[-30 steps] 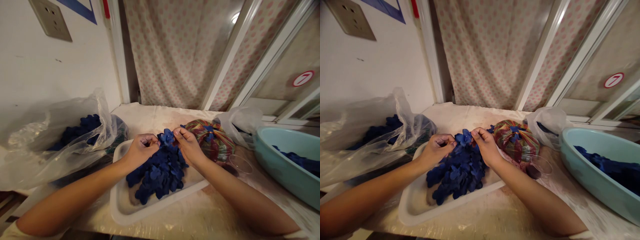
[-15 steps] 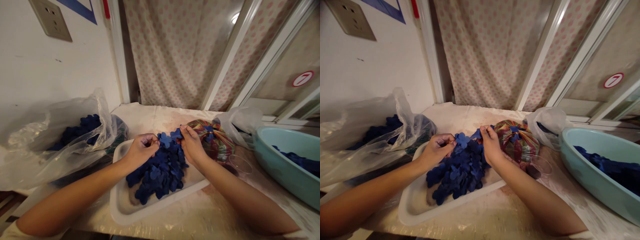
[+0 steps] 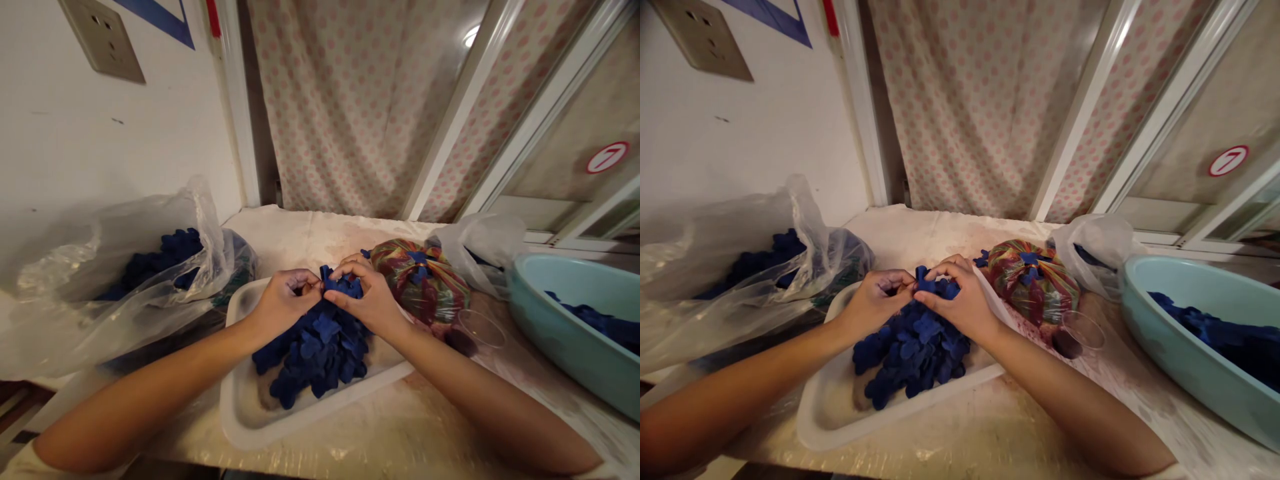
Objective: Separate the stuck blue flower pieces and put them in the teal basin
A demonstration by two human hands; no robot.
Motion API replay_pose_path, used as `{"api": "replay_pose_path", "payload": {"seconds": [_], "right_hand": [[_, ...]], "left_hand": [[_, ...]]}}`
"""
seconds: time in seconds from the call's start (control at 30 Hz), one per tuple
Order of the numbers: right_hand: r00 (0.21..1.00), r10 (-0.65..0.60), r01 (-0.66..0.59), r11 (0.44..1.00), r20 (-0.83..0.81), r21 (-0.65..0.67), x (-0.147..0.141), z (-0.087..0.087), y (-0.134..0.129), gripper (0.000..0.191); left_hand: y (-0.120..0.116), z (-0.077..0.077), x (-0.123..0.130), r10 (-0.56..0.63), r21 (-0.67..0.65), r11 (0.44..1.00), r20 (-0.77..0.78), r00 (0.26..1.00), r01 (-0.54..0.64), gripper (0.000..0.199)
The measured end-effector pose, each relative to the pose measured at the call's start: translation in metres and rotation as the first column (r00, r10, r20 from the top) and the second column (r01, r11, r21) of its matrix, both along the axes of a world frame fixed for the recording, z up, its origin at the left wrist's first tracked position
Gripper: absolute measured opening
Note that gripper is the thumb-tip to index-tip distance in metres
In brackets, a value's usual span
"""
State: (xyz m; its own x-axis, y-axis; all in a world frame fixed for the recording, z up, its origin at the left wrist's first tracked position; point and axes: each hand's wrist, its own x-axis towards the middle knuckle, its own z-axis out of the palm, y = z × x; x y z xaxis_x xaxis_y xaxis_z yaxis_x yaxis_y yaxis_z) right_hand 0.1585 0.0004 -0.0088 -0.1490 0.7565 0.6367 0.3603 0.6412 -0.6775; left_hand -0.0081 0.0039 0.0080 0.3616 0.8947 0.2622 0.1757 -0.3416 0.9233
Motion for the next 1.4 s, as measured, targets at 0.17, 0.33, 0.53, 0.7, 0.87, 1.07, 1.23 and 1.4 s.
{"api": "replay_pose_path", "payload": {"seconds": [0.17,0.33,0.53,0.7,0.87,1.07,1.23,1.4], "right_hand": [[0.988,-0.068,0.063,0.997,-0.137,-0.042,0.001,0.0,0.004,0.012],[0.874,-0.234,0.151,0.964,-0.427,-0.22,0.008,-0.008,0.019,0.012],[0.993,-0.105,0.106,0.994,-0.061,0.016,0.004,-0.004,0.006,0.011],[0.99,-0.069,0.063,0.997,0.125,0.054,-0.005,0.003,-0.007,0.007],[0.999,-0.029,0.028,0.999,0.034,0.028,-0.002,0.001,-0.001,0.01],[0.967,-0.126,0.095,0.985,-0.223,-0.146,0.005,-0.008,0.011,0.019],[0.859,-0.272,0.179,0.953,-0.433,-0.243,0.01,-0.013,0.024,0.018],[0.949,-0.255,0.246,0.967,-0.183,-0.071,0.006,-0.007,0.014,0.025]], "left_hand": [[0.001,0.0,0.001,0.02,-0.001,1.0,0.008,1.0,-0.02,0.022],[0.004,-0.005,-0.001,0.081,-0.012,0.997,0.029,0.996,-0.081,0.026],[0.003,-0.003,0.0,0.008,-0.033,0.999,-0.018,1.0,-0.008,0.027],[0.001,-0.001,0.0,-0.062,-0.037,0.997,-0.031,0.998,0.061,0.025],[0.001,-0.001,-0.001,-0.059,-0.036,0.998,-0.017,0.998,0.059,0.028],[0.003,-0.005,-0.002,-0.018,-0.026,1.0,-0.017,1.0,0.017,0.031],[0.007,-0.007,-0.001,0.079,-0.03,0.996,0.018,0.997,-0.078,0.029],[0.006,-0.005,0.0,0.064,-0.047,0.997,0.018,0.998,-0.063,0.026]]}}
